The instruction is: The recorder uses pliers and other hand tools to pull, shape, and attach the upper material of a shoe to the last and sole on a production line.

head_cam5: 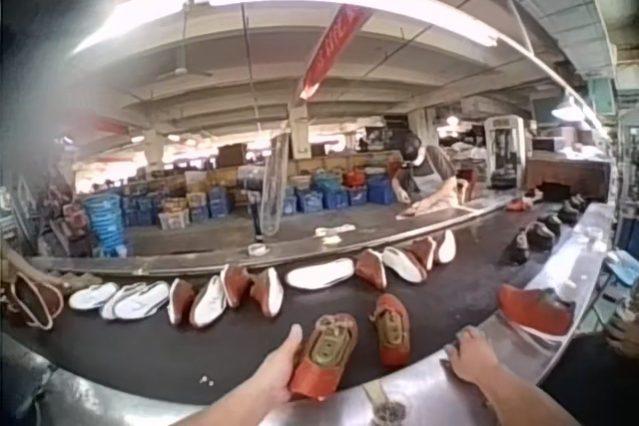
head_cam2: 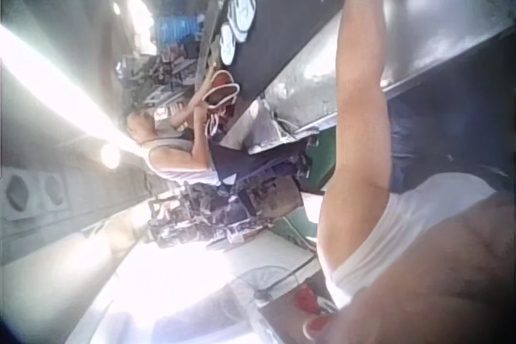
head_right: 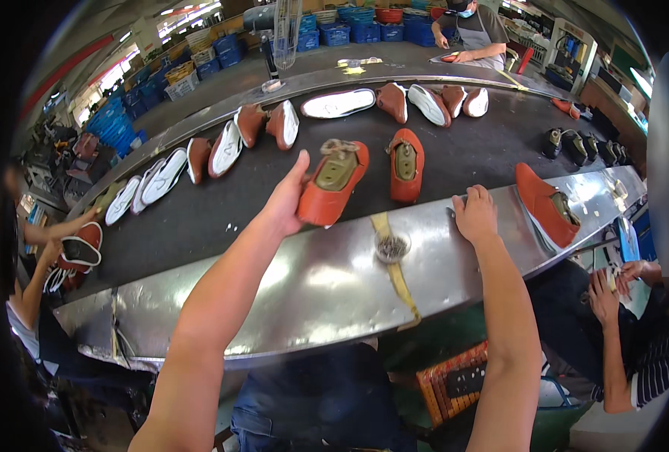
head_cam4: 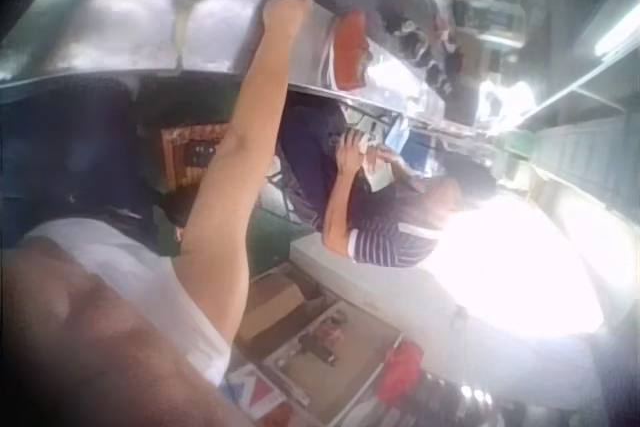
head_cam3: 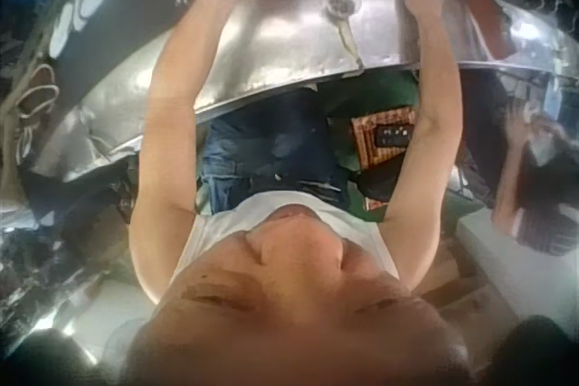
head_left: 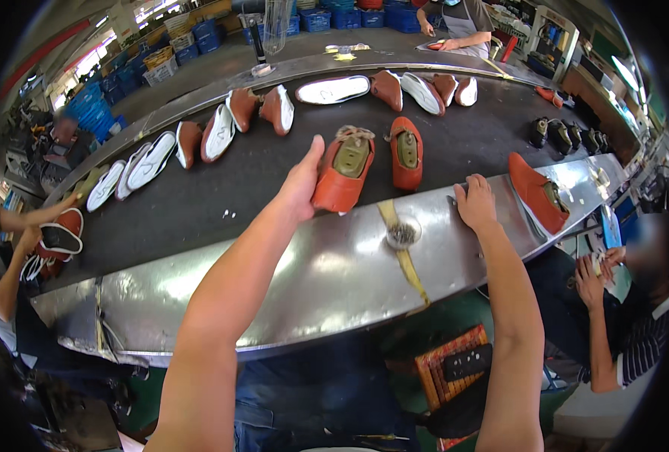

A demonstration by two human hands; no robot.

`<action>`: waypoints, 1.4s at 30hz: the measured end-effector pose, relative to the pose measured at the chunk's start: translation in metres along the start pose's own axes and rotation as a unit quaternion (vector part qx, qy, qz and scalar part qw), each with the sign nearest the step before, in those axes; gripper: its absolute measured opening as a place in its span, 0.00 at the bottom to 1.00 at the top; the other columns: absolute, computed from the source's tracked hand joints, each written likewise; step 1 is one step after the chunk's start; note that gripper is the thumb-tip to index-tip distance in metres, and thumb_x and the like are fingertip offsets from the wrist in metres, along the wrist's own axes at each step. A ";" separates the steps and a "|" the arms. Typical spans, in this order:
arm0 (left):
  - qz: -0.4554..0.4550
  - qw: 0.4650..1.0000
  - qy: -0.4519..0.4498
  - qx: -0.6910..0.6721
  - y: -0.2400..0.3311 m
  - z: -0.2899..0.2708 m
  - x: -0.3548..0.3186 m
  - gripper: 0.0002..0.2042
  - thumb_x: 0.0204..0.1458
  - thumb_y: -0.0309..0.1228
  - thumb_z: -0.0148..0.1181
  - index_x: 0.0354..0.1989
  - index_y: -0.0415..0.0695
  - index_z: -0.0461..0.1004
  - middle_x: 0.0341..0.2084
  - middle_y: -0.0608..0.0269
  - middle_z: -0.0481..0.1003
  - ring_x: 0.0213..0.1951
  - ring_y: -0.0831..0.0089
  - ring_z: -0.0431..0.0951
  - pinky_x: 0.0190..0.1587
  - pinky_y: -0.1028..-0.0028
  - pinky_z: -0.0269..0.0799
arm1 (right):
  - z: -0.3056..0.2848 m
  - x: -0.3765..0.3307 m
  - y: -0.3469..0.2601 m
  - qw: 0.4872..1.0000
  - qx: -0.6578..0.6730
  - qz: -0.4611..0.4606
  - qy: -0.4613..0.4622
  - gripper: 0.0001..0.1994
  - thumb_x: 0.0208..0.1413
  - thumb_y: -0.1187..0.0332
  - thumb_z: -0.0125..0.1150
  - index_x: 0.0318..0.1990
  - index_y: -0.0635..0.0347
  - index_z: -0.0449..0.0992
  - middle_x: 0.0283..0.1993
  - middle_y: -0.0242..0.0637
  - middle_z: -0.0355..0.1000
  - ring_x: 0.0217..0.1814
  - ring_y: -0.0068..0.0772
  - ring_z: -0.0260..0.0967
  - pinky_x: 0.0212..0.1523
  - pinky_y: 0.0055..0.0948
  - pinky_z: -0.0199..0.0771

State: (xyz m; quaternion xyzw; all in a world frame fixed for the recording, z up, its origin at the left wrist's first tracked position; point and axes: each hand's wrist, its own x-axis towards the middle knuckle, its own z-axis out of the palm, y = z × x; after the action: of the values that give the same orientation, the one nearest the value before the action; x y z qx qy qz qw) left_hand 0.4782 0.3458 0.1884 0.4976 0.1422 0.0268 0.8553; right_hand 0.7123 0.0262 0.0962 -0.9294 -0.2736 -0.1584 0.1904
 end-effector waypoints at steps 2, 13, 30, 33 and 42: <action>0.090 0.962 0.112 0.232 -0.018 -0.027 0.070 0.40 0.64 0.62 0.45 0.69 0.36 0.59 0.58 0.46 0.73 0.56 0.53 0.76 0.60 0.60 0.71 | 0.014 0.030 -0.006 1.000 0.011 0.004 0.002 0.23 0.64 0.56 0.57 0.57 0.67 0.73 0.65 0.49 0.67 0.70 0.52 0.61 0.68 0.48 0.62; 0.125 0.878 0.181 0.425 -0.009 -0.062 0.222 0.30 0.67 0.51 0.49 0.59 0.31 0.69 0.53 0.40 0.74 0.60 0.53 0.73 0.66 0.62 0.63 | 0.012 0.054 0.007 0.997 0.056 -0.019 -0.055 0.23 0.59 0.59 0.63 0.55 0.68 0.74 0.61 0.49 0.71 0.68 0.51 0.64 0.69 0.46 0.60; 0.065 0.657 0.291 0.693 0.070 -0.171 0.398 0.42 0.53 0.64 0.60 0.48 0.25 0.78 0.49 0.32 0.78 0.56 0.45 0.78 0.55 0.56 0.73 | 0.018 0.062 0.000 0.993 0.093 -0.034 -0.070 0.23 0.56 0.58 0.65 0.52 0.69 0.76 0.60 0.50 0.73 0.67 0.50 0.66 0.68 0.46 0.60; 0.062 0.371 0.307 0.874 0.066 -0.115 0.334 0.41 0.57 0.69 0.47 0.56 0.41 0.79 0.69 0.45 0.65 0.70 0.47 0.62 0.68 0.47 0.58 | 0.014 0.060 0.006 0.994 0.091 -0.035 -0.056 0.23 0.56 0.57 0.64 0.50 0.69 0.77 0.57 0.49 0.74 0.65 0.48 0.66 0.68 0.45 0.60; 0.080 0.743 0.258 0.613 0.073 -0.220 0.240 0.31 0.57 0.53 0.66 0.55 0.33 0.79 0.42 0.55 0.83 0.45 0.66 0.81 0.53 0.67 0.72 | 0.021 0.052 0.003 0.994 0.082 -0.029 -0.063 0.22 0.56 0.54 0.63 0.45 0.68 0.79 0.52 0.53 0.75 0.62 0.51 0.69 0.65 0.46 0.63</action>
State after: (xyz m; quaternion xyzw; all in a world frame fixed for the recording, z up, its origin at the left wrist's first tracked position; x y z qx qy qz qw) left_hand 0.6553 0.6127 0.0971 0.8980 0.3033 0.1294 0.2912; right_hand 0.7594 0.0561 0.0979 -0.9103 -0.3240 -0.0825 0.2440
